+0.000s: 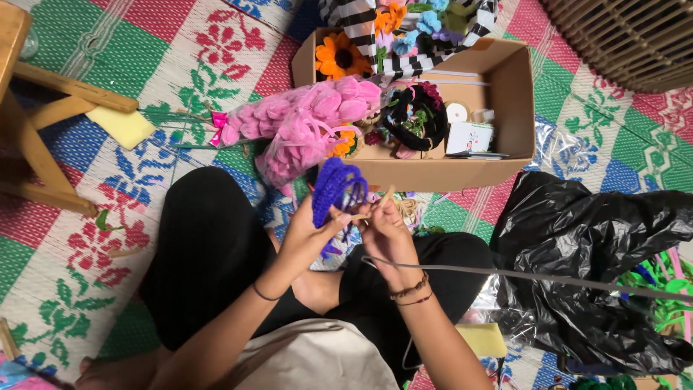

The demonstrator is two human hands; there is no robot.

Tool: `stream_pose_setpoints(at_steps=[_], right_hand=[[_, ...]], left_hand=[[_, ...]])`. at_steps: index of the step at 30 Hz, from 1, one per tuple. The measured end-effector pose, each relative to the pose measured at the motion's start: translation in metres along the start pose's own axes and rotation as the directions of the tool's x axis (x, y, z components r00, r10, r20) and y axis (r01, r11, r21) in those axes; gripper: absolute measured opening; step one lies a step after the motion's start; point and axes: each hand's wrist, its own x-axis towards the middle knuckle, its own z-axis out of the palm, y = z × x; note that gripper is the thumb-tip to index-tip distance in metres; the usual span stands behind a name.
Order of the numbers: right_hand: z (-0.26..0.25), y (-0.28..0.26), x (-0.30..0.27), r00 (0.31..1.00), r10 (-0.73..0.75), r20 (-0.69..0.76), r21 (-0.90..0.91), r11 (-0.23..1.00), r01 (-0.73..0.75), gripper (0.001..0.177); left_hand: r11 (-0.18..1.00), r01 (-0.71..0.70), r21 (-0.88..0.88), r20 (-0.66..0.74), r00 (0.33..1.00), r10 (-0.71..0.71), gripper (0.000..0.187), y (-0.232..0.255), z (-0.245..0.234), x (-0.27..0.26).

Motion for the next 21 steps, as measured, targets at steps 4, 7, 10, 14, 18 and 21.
stream_pose_setpoints(at_steps=[4, 7, 10, 14, 18, 21], right_hand=[[-0.01, 0.007, 0.005, 1.0, 0.023, -0.01, 0.137, 0.99, -0.021, 0.01], [-0.006, 0.001, 0.005, 0.995, -0.09, -0.034, -0.025, 0.996, 0.089, 0.014], [0.015, -0.017, -0.001, 0.989, -0.128, -0.073, -0.119, 0.986, 0.119, 0.012], [0.013, -0.026, -0.007, 0.986, -0.045, -0.158, -0.112, 0.993, 0.027, 0.007], [0.013, -0.03, -0.01, 0.967, 0.093, -0.236, -0.317, 0.933, -0.167, 0.006], [0.017, -0.025, -0.011, 0.949, 0.144, -0.282, -0.368, 0.897, -0.246, 0.008]], left_hand=[[1.0, -0.021, 0.002, -0.009, 1.0, 0.021, 0.03, -0.004, 0.01, 0.004], [0.987, -0.021, 0.158, 0.024, 1.0, 0.018, 0.034, -0.015, 0.005, 0.002], [0.947, -0.072, 0.312, 0.095, 0.995, 0.045, 0.035, -0.02, 0.002, -0.002], [0.885, -0.152, 0.439, 0.121, 0.987, 0.11, 0.038, -0.017, 0.005, -0.012], [0.809, -0.289, 0.513, 0.096, 0.955, 0.28, 0.048, -0.024, 0.006, -0.009], [0.789, -0.336, 0.514, 0.133, 0.94, 0.314, 0.049, -0.01, 0.009, -0.01]])
